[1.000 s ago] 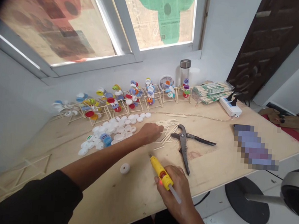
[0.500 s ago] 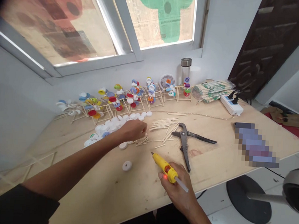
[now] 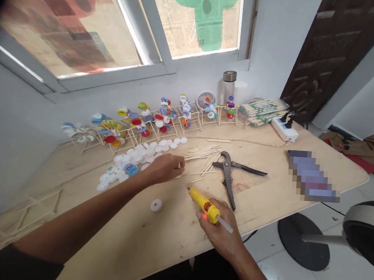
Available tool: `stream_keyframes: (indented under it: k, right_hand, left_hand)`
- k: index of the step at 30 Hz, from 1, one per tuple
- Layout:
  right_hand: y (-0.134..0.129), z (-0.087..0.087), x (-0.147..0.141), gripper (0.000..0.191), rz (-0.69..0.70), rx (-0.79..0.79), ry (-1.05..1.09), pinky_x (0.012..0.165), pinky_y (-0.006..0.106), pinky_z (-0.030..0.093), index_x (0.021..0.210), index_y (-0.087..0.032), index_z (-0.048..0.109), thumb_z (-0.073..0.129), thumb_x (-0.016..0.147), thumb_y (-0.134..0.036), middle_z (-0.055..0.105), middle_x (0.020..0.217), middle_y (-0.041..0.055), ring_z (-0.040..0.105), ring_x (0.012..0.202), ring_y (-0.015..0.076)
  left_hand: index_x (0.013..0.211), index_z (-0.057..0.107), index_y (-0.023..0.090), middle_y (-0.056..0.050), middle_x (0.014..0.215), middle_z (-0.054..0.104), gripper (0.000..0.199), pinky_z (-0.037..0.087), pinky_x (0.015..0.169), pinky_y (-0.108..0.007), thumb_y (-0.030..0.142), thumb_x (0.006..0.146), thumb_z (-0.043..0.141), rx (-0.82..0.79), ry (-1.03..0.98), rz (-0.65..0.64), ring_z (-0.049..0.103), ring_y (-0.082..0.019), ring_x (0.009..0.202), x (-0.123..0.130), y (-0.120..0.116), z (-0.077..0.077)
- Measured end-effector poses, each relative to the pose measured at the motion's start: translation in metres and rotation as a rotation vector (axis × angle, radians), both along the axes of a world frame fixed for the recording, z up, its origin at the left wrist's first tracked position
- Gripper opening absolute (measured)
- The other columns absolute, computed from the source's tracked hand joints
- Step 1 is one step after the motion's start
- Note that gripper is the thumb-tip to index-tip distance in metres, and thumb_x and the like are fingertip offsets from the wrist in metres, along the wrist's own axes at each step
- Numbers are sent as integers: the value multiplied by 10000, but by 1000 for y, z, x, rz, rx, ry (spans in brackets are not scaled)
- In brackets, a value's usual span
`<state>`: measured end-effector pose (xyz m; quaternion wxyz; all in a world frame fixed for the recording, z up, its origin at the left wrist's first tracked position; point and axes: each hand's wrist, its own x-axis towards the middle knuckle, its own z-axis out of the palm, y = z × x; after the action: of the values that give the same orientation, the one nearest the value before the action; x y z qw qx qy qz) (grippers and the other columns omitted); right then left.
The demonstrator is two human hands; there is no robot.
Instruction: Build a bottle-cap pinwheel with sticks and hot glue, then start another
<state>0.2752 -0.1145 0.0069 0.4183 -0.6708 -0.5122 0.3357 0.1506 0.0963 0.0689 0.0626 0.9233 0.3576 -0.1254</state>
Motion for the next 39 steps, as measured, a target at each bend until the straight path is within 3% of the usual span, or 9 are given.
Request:
stream_keyframes:
  k: [6,13,19,25,29,34,39]
  right_hand:
    - [0,5,0,163,1,2,18,644,279,405,774,-182,574,536,838,-327,587,758,21,542,709,172]
    - [0,4,0,189,-3,12,21,630,274,409,773,-181,566,525,841,-352,569,733,11,532,685,163]
    - [-1,4,0,186,0,10,14,627,269,404,710,-190,532,533,834,-329,543,702,-4,527,678,158]
    - [0,3,0,151,-3,10,27,637,276,422,766,-190,568,538,830,-323,576,738,9,536,691,164]
    - [-1,3,-1,159,-7,16,32,619,269,427,748,-192,555,536,831,-326,563,713,5,528,669,158]
    - [-1,4,0,159,-19,21,28,613,258,420,722,-189,551,544,826,-310,556,703,-4,532,667,153]
    - [-2,5,0,141,-26,17,36,606,254,415,757,-182,588,552,821,-303,576,722,2,537,663,154]
  left_hand:
    - [894,651,226,-57,914,705,224,456,683,-283,377,783,527,-83,-48,-56,645,-213,850,40,-19,-11]
    - [854,672,180,-114,885,705,232,470,658,-310,313,753,510,-61,-3,-13,653,-264,867,63,-16,-19]
    - [817,683,174,-114,888,707,224,462,645,-290,270,743,494,-65,-3,0,653,-241,846,63,-3,-22]
    - [839,679,182,-112,904,701,225,454,659,-308,267,757,488,-55,-26,25,643,-246,844,57,5,-22]
    - [902,661,220,-67,932,699,225,441,691,-285,248,782,472,-71,-63,-33,630,-213,872,46,-1,-17]
    - [769,667,217,-27,821,705,130,403,589,-240,211,708,553,-154,-37,-93,632,-176,751,34,-11,-13]
    - [692,677,197,-39,736,699,133,376,541,-247,166,648,556,-189,-18,-88,620,-180,671,37,-17,-15]
